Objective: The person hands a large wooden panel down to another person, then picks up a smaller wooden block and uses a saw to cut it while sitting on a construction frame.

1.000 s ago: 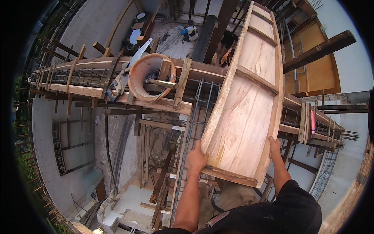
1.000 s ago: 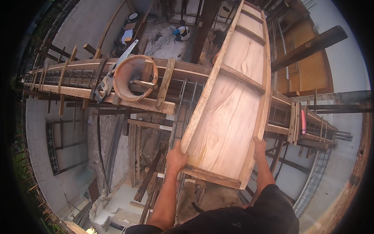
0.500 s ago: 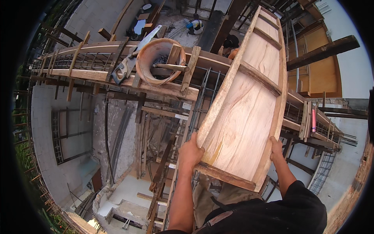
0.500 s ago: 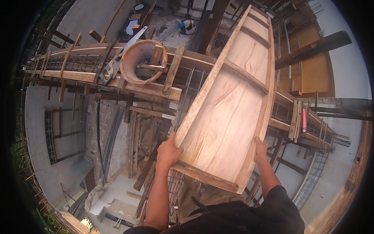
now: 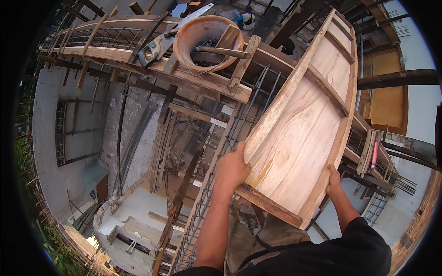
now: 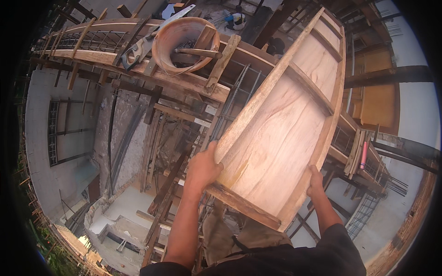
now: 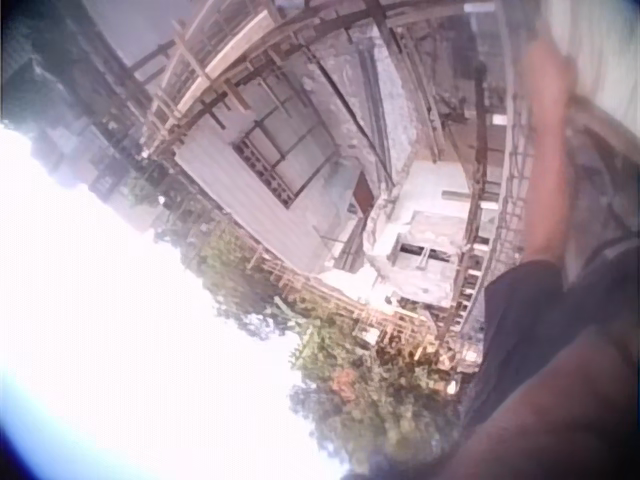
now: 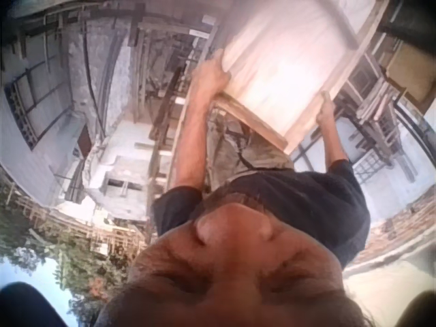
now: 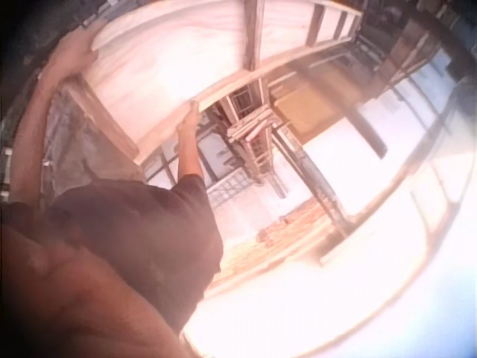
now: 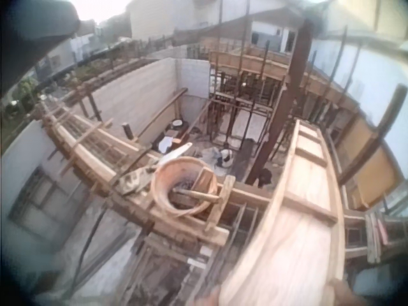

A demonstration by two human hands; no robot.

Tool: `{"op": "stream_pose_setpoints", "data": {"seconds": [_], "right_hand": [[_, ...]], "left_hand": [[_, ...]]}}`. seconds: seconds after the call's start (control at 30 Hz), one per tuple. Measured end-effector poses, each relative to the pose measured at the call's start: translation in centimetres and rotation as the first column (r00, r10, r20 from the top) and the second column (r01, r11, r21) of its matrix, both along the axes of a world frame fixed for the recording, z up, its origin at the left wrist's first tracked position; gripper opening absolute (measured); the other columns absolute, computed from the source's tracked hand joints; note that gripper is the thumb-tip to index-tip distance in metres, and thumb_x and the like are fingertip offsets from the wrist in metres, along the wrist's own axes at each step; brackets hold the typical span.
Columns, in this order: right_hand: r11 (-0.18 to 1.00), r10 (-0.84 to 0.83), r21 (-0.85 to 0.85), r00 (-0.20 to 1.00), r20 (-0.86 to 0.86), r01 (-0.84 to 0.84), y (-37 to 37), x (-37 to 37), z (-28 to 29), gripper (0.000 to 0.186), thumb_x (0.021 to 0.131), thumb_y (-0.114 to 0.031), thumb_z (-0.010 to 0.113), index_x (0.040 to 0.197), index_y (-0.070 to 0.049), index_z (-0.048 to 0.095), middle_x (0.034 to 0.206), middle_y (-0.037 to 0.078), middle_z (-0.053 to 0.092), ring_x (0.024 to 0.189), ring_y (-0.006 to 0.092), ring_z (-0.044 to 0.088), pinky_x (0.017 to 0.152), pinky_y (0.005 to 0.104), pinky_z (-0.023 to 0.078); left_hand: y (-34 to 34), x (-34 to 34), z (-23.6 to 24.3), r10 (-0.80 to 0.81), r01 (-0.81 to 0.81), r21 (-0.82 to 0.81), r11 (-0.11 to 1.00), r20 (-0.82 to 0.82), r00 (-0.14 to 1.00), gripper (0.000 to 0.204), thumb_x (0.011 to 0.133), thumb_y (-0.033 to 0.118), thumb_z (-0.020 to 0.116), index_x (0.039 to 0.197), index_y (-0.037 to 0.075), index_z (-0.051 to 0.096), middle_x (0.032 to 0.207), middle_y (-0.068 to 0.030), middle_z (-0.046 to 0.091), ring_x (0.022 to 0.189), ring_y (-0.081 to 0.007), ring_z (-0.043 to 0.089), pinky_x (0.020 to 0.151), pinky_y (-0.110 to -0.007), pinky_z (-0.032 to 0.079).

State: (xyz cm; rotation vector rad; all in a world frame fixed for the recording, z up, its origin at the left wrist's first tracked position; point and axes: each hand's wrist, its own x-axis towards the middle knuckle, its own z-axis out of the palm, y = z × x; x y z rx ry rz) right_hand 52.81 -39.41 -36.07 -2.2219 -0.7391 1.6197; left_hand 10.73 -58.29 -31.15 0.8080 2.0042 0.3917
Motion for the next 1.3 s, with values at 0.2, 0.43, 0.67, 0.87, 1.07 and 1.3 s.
{"op": "stream_pose_setpoints", "data": {"seconds": [0.2, 0.43, 0.67, 0.87, 1.07, 1.3], "right_hand": [[0.997, -0.072, -0.018, 0.99, -0.122, 0.07, -0.6, -0.6, -1.0, 0.06, 0.09, -0.031, 0.066, 0.136, 0.004, 0.05, 0.122, 0.021, 0.063, 0.109, 0.0381, 0.066, 0.095, 0.0543, 0.056], [0.997, -0.01, 0.077, 1.0, -0.025, 0.011, -1.6, -2.3, -1.5, 0.06, 0.089, -0.029, 0.068, 0.134, 0.005, 0.049, 0.119, 0.022, 0.063, 0.106, 0.0388, 0.066, 0.096, 0.056, 0.055], [0.99, -0.047, 0.133, 0.999, 0.027, 0.043, -2.4, -2.7, -3.8, 0.058, 0.086, -0.024, 0.067, 0.132, 0.007, 0.05, 0.118, 0.022, 0.062, 0.103, 0.0384, 0.066, 0.093, 0.0542, 0.056], [0.989, -0.073, 0.132, 0.997, -0.008, 0.074, -7.0, -2.8, -4.4, 0.056, 0.087, -0.025, 0.066, 0.132, 0.006, 0.051, 0.117, 0.02, 0.063, 0.104, 0.0376, 0.066, 0.094, 0.054, 0.055], [0.99, -0.107, 0.087, 0.99, -0.092, 0.115, -16.2, -8.7, -0.6, 0.063, 0.089, -0.024, 0.066, 0.143, -0.002, 0.043, 0.132, 0.019, 0.056, 0.118, 0.0351, 0.059, 0.1, 0.0509, 0.052], [0.989, -0.089, 0.105, 0.984, -0.152, 0.106, -17.4, -12.1, -0.4, 0.063, 0.098, -0.022, 0.061, 0.151, -0.006, 0.033, 0.136, 0.017, 0.053, 0.122, 0.0333, 0.057, 0.101, 0.0492, 0.052]], "left_hand": [[0.5, -2.0, -0.1, -0.014, 0.015, 0.028, 0.999, -0.006, 1.0, 0.052, 0.079, 0.017, 0.068, 0.128, 0.008, 0.051, 0.096, -0.0269, 0.071, 0.097, -0.047, 0.068, 0.088, -0.054, 0.053], [0.0, -3.6, -1.4, 0.01, -0.01, 0.063, 0.998, -0.007, 1.0, 0.047, 0.079, 0.017, 0.066, 0.124, 0.011, 0.054, 0.099, -0.0246, 0.072, 0.1, -0.046, 0.068, 0.089, -0.054, 0.052], [-0.9, -3.6, -4.1, 0.005, 0.005, 0.166, 0.986, -0.062, 0.998, 0.04, 0.083, 0.009, 0.061, 0.122, 0.009, 0.052, 0.097, -0.022, 0.074, 0.097, -0.0417, 0.071, 0.086, -0.054, 0.055], [-5.0, -4.9, -3.3, 0.008, 0.003, 0.139, 0.99, -0.077, 0.997, 0.04, 0.083, 0.012, 0.062, 0.122, 0.01, 0.053, 0.098, -0.0217, 0.073, 0.098, -0.0409, 0.071, 0.085, -0.052, 0.056], [-11.4, -9.3, 0.0, 0.006, -0.01, -0.043, 0.999, -0.097, 0.995, 0.057, 0.076, 0.023, 0.067, 0.133, 0.02, 0.056, 0.106, -0.019, 0.073, 0.101, -0.0419, 0.068, 0.088, -0.051, 0.054], [-11.5, -9.1, -1.8, 0.032, -0.041, -0.037, 0.998, -0.223, 0.974, 0.063, 0.074, 0.024, 0.071, 0.136, 0.025, 0.058, 0.112, -0.0152, 0.074, 0.105, -0.0378, 0.069, 0.095, -0.049, 0.053]]}}
